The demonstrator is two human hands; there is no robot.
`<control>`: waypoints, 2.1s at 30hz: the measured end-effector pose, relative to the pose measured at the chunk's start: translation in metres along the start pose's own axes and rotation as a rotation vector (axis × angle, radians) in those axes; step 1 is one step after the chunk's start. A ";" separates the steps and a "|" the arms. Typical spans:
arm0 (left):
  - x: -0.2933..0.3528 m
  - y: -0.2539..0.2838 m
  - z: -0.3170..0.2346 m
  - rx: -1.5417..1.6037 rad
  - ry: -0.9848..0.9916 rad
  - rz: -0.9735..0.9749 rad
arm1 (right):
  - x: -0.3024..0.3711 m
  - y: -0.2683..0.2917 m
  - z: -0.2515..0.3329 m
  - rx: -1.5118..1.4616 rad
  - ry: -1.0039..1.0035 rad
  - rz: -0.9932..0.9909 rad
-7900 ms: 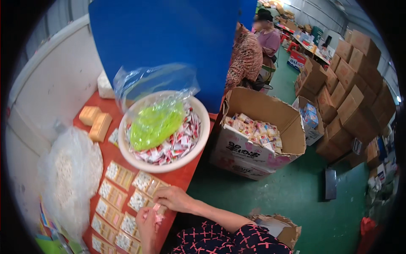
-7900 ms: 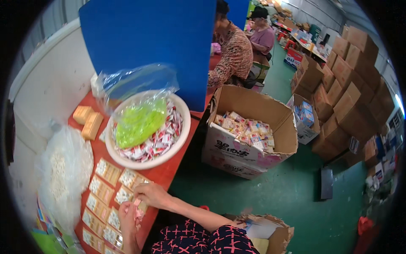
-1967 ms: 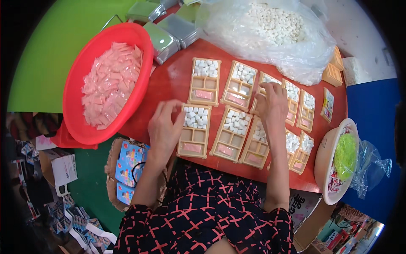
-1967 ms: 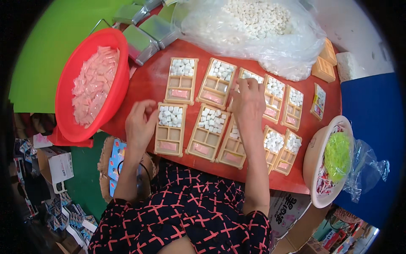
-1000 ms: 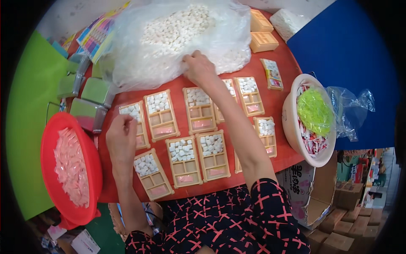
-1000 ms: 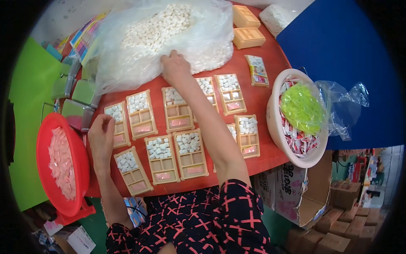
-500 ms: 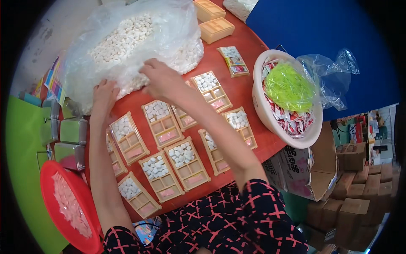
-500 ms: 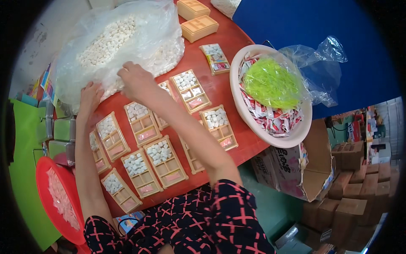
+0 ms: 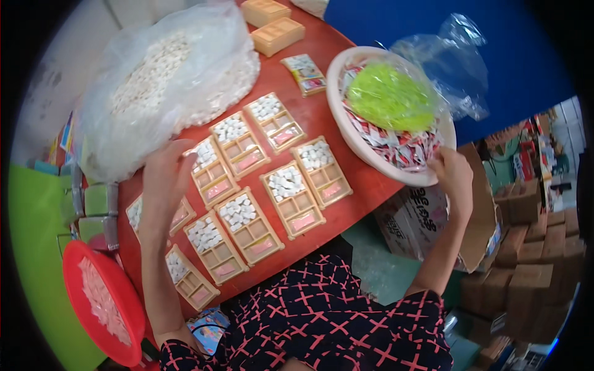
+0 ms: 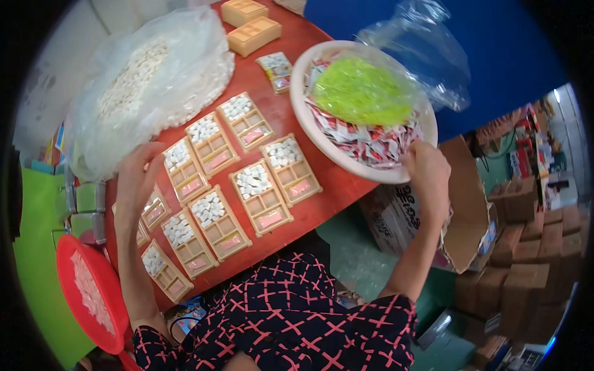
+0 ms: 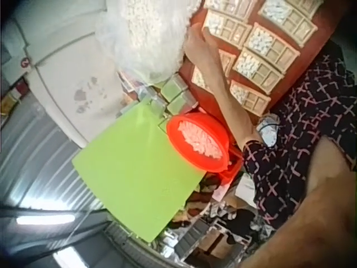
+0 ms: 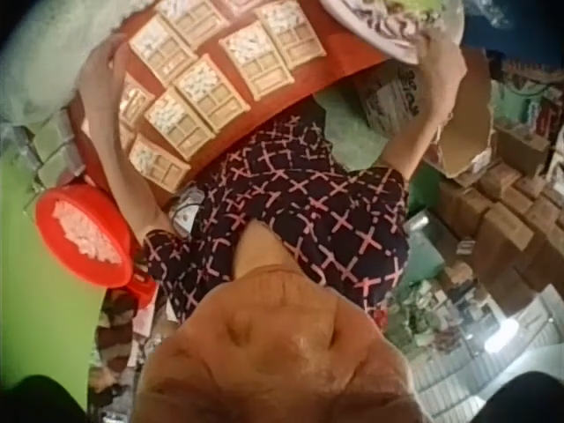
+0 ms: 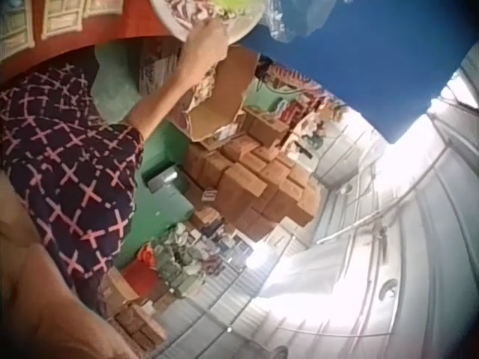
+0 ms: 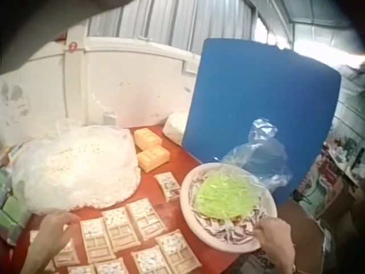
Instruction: Packaging small white cubes and various colored packets into partitioned plastic trays.
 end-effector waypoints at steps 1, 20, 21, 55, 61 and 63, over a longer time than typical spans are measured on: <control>-0.006 -0.013 -0.029 0.094 -0.096 0.045 | -0.012 -0.008 -0.021 0.013 0.040 0.026; -0.070 -0.280 -0.318 -0.422 -0.755 0.366 | -0.033 -0.040 -0.024 -0.570 0.282 0.233; -0.075 -0.277 -0.319 -0.279 -0.748 0.414 | -0.034 -0.043 -0.027 -0.577 0.281 0.233; -0.110 -0.235 -0.250 0.983 -0.064 0.601 | -0.038 -0.035 0.005 -0.377 0.402 -0.034; -0.102 -0.231 -0.247 1.091 0.146 0.714 | -0.049 -0.039 -0.033 -1.044 0.173 -0.082; -0.103 -0.235 -0.249 1.200 0.156 0.715 | -0.046 -0.036 -0.034 -1.107 0.135 -0.043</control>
Point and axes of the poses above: each hand's wrist, its own x-axis away from the middle knuckle, its own y-axis out of the back of the hand, z = x × y, the point moved 10 cm from there along -x, towards the middle knuckle, and after that the axes turned 5 degrees about z, right-handed, at the moved point
